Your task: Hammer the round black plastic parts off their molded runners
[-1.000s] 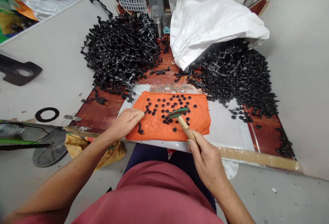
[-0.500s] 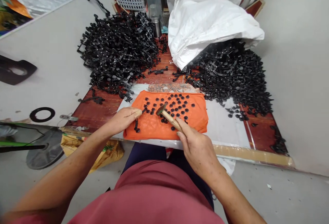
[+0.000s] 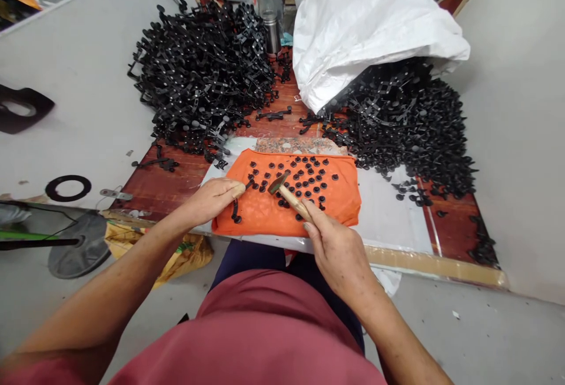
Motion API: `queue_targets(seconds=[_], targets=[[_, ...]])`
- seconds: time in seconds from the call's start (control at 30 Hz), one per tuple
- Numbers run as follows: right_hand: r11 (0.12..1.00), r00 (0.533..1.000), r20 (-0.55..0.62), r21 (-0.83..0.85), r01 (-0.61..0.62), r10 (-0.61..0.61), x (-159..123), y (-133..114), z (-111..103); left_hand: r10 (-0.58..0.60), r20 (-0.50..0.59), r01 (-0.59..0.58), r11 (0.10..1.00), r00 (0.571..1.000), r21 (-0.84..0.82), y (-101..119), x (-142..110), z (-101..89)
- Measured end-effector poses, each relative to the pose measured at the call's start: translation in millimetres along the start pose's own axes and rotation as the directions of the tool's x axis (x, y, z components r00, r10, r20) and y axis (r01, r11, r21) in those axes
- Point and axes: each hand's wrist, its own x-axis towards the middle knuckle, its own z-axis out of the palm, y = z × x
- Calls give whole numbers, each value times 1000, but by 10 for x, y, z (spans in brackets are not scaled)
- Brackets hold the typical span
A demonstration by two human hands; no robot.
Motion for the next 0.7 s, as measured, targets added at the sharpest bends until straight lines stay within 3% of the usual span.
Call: queue_targets(seconds=[0.27, 0.47, 0.6, 0.7], targets=[[998, 996, 76, -53, 41, -37, 172, -139, -52, 40, 14, -41, 997, 999, 68, -64, 8, 34], [955, 991, 38, -265, 133, -128, 432, -288, 50, 28, 24, -29, 998, 999, 61, -33, 20, 15], [882, 989, 128, -453, 128, -78, 544, -342, 115, 20, 20, -21, 999, 1000, 44, -48, 27, 13], [878, 987, 125, -456, 145, -98, 571, -388, 91, 10, 14, -11, 999, 1000, 48, -57, 23, 27]])
